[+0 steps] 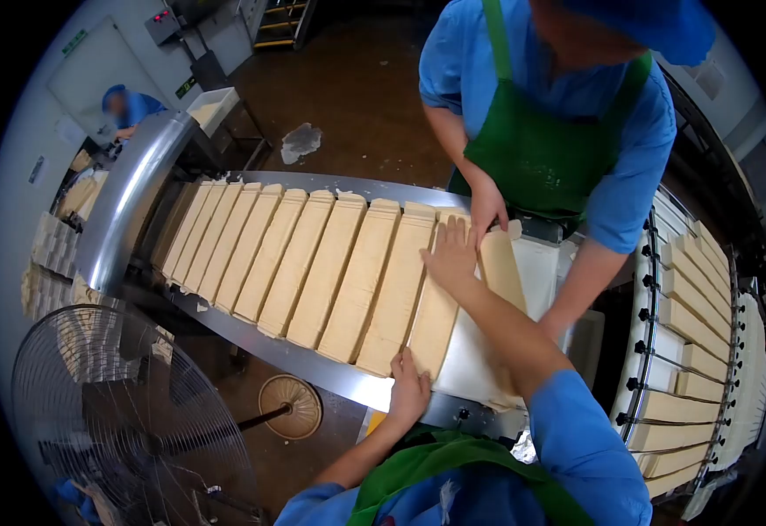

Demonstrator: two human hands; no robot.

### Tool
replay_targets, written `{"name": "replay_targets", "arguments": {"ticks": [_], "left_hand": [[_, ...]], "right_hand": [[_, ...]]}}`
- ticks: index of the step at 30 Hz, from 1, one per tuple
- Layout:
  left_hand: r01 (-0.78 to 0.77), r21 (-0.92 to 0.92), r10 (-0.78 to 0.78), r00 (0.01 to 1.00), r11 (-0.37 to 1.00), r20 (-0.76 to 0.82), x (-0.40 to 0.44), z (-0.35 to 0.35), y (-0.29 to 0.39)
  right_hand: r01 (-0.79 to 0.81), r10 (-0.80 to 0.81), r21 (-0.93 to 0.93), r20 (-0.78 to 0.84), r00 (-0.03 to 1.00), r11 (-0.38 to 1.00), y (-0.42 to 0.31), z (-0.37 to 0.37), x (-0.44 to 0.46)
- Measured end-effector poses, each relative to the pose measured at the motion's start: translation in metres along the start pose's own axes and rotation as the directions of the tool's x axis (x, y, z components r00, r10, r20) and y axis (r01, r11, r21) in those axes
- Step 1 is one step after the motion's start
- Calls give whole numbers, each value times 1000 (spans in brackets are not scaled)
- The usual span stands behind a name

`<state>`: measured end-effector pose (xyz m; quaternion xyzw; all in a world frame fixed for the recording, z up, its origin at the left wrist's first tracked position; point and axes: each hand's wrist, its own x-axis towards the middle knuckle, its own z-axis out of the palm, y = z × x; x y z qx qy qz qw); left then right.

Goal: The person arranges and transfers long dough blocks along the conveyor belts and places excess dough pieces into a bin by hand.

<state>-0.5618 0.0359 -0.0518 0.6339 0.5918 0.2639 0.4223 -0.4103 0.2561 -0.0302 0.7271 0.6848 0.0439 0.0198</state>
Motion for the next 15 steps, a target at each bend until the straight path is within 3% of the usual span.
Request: {"name": "replay_targets", "arguments": {"ticks": [2,4,7,8,10,13,14,15], "left_hand": [[21,-24,-20,998,999,54,5,0,3],[-19,146,8,997,989,78,8,1,7],[3,183,-27,991,983,129,13,1,10],[-3,178,-22,990,984,141,16,-1,15],[131,299,-198,958,945,206,20,-3,28],[134,344,-217,952,929,215,22,2,27],[85,397,-168,970,914,179,20,13,13],[129,386,-217,957,913,194,20,11,21]], "right_hand": [[-16,18,-34,56,998,999,6,3,20],[-44,61,-107,156,986,993,9,5,34],[-85,107,-103,231,967,991,7,-1,38],[-95,119,-110,234,965,989,9,1,40],[-75,84,-51,210,974,996,15,6,39],[-100,86,34,289,953,994,18,-37,31],[-62,65,-20,279,958,998,22,-32,31],[-37,57,-80,271,961,996,27,-20,33]]}}
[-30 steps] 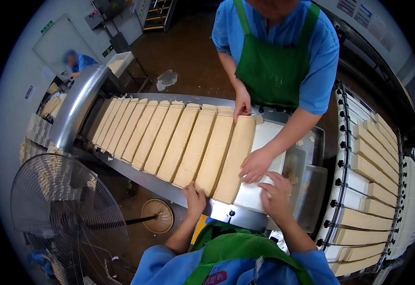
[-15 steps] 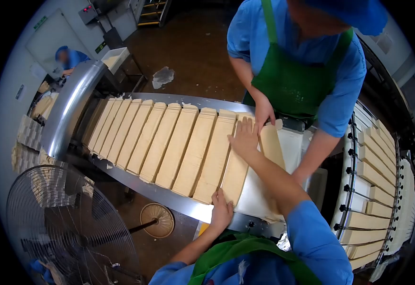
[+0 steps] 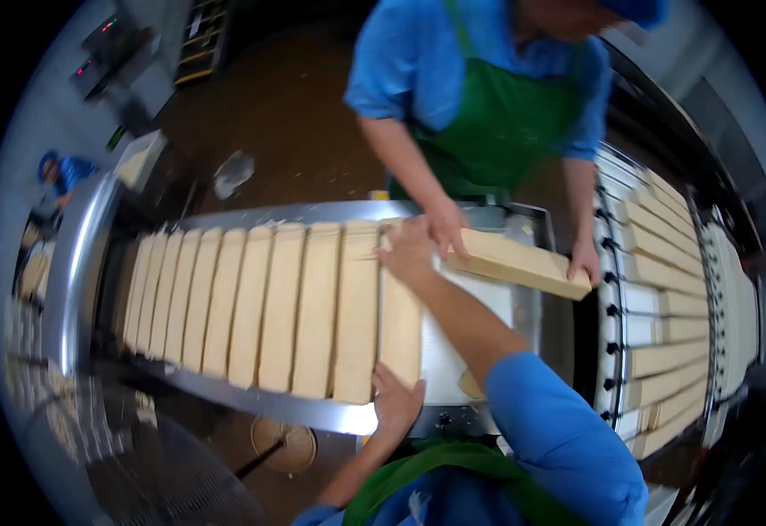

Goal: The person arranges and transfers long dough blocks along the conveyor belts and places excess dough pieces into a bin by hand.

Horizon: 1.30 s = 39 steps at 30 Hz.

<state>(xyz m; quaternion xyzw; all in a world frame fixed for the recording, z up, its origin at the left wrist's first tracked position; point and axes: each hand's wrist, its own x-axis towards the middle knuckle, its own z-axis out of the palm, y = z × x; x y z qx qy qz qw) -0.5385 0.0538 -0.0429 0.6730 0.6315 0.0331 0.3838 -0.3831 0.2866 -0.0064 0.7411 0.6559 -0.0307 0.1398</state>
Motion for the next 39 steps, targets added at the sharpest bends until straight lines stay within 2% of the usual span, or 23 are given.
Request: {"name": "replay_targets", "arguments": {"ticks": [2,4,6,7,9,10,13,14,16,18,20,22,24,26,28,30,32,33,34,35,36,38,39], "left_hand": [[-126,54,132,982,991,-132,5,34,-24],[-131,-17,128,985,991,-115,1,21,-13],[-185,26,187,966,982,-181,7,38,-26],[-224,11,223,959,974,-177,8,35,-16],[-236,-34,228,962,971,-149,-1,20,14],[-353,-16,346,925,936,-155,3,25,12],[-434,-69,420,895,898,-149,5,41,45],[-433,-93,421,899,897,-123,4,44,58],[-447,-107,438,894,888,-97,7,52,82],[-461,-57,448,881,886,-153,11,66,106],[-524,-88,498,841,847,-213,15,84,137],[-577,-121,532,801,808,-274,10,98,180],[-751,-27,717,641,660,-274,2,102,231],[-800,-43,762,585,598,-278,6,117,273],[-843,-59,800,529,535,-283,14,132,310],[-902,-142,876,430,407,-219,27,142,343],[-918,-148,900,392,369,-190,41,154,367],[-878,-276,901,427,391,-82,45,159,380],[-818,-394,895,444,419,31,48,163,391],[-878,-315,930,366,360,42,46,168,402],[-882,-306,930,364,359,41,47,179,410],[-749,-574,935,344,331,90,60,216,423],[-869,-405,957,286,284,57,60,228,434]], "right_hand": [[-5,5,2,-217,976,1000,10,43,8],[-65,76,117,-88,993,991,25,30,-1],[-272,248,324,112,962,906,52,9,-23],[-333,314,325,112,943,885,74,13,-32],[-524,453,467,264,851,712,110,22,-54],[-553,488,470,264,832,688,127,28,-66],[-632,629,612,266,730,475,173,42,-106],[-639,645,619,264,717,457,189,51,-118],[-613,721,736,257,644,286,220,70,-138],[-556,784,826,284,553,93,250,52,-182],[-408,898,910,121,423,70,284,60,-212],[-309,953,941,-41,300,138,331,65,-244],[-292,971,955,28,236,44,382,65,-270],[-266,989,963,72,127,-36,431,74,-286],[-281,991,958,81,105,-49,478,93,-299],[-294,992,954,90,83,-62,518,102,-315],[-609,929,790,278,243,-77,549,109,-332],[-601,929,795,276,247,-76,564,121,-340],[-702,921,711,252,298,33,577,132,-347],[-780,907,609,234,350,144,587,140,-350],[-774,906,616,232,353,144,594,148,-350],[-784,982,614,77,171,89,601,161,-351],[-812,993,578,18,113,82,600,164,-348]]}}
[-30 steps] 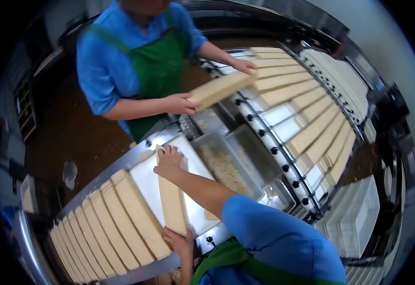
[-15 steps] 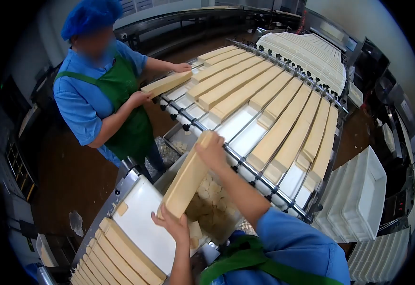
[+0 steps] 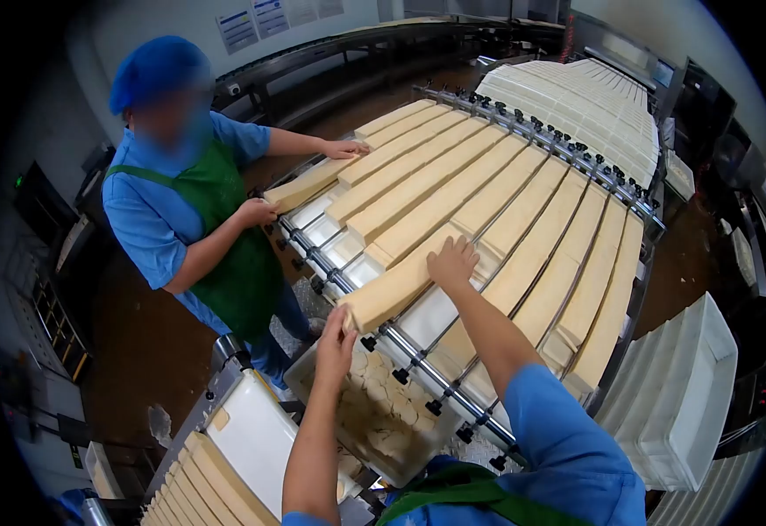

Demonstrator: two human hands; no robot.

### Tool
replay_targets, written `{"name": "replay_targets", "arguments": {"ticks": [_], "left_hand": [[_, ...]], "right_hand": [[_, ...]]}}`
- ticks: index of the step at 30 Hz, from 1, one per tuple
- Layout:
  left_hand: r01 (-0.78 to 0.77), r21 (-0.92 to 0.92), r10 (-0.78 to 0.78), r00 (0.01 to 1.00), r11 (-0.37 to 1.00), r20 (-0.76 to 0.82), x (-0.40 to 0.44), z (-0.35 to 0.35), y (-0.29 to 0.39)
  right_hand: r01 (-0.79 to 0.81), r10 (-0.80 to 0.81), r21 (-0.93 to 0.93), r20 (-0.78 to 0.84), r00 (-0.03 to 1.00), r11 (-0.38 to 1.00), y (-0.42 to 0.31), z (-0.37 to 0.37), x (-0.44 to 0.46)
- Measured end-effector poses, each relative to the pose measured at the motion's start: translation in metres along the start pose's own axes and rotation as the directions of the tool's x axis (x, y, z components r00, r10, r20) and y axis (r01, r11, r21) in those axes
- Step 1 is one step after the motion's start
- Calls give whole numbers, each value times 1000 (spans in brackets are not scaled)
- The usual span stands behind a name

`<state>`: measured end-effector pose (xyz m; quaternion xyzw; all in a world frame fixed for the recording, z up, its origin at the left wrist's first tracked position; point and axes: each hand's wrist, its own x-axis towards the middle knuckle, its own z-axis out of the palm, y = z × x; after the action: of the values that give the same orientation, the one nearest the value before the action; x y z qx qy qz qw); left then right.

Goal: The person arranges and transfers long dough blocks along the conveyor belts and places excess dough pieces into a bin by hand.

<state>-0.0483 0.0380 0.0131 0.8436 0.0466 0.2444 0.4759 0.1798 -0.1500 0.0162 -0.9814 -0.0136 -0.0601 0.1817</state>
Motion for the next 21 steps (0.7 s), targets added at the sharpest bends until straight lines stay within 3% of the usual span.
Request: {"name": "replay_targets", "arguments": {"ticks": [1,3,4,6,8,9,11,12,14,15,16,17,19,21], "left_hand": [[70,11,-70,997,998,15,6,12,0],[-24,305,48,996,952,-71,17,37,-5],[-28,306,52,996,952,-71,19,42,-6],[117,239,-95,990,964,-102,16,47,-1],[163,172,-146,983,971,-109,12,43,-3],[208,97,-198,975,973,-104,9,40,-5],[192,-67,-201,959,979,-199,1,36,16],[188,56,-167,949,981,-266,-6,31,17],[213,64,-184,935,975,-305,-27,18,25],[167,290,-66,942,942,-329,-42,14,16],[284,348,-167,930,894,-329,-58,10,28],[337,340,-204,906,878,-371,-76,7,21],[371,295,-285,912,880,-296,-118,-12,19],[427,256,-338,883,867,-326,-168,-28,3]], "right_hand": [[2,-2,4,0,1000,1000,-1,4,-1],[47,-50,73,47,998,996,-9,0,-12],[132,-138,128,37,990,983,-14,-1,-22],[411,-357,203,-256,898,889,-22,30,-45],[552,-500,419,-236,833,721,-41,21,-85],[654,-566,421,-329,756,628,-48,15,-105],[745,-650,310,-364,667,590,-57,0,-130],[750,-677,168,-338,654,640,-59,3,-132],[746,-678,98,-352,645,659,-57,15,-133],[751,-693,46,-352,629,658,-57,18,-135],[763,-683,135,-367,631,632,-57,16,-140],[761,-678,131,-377,631,635,-57,17,-141],[757,-696,152,-312,647,635,-56,23,-142],[744,-659,198,-358,661,639,-56,23,-143]]}}
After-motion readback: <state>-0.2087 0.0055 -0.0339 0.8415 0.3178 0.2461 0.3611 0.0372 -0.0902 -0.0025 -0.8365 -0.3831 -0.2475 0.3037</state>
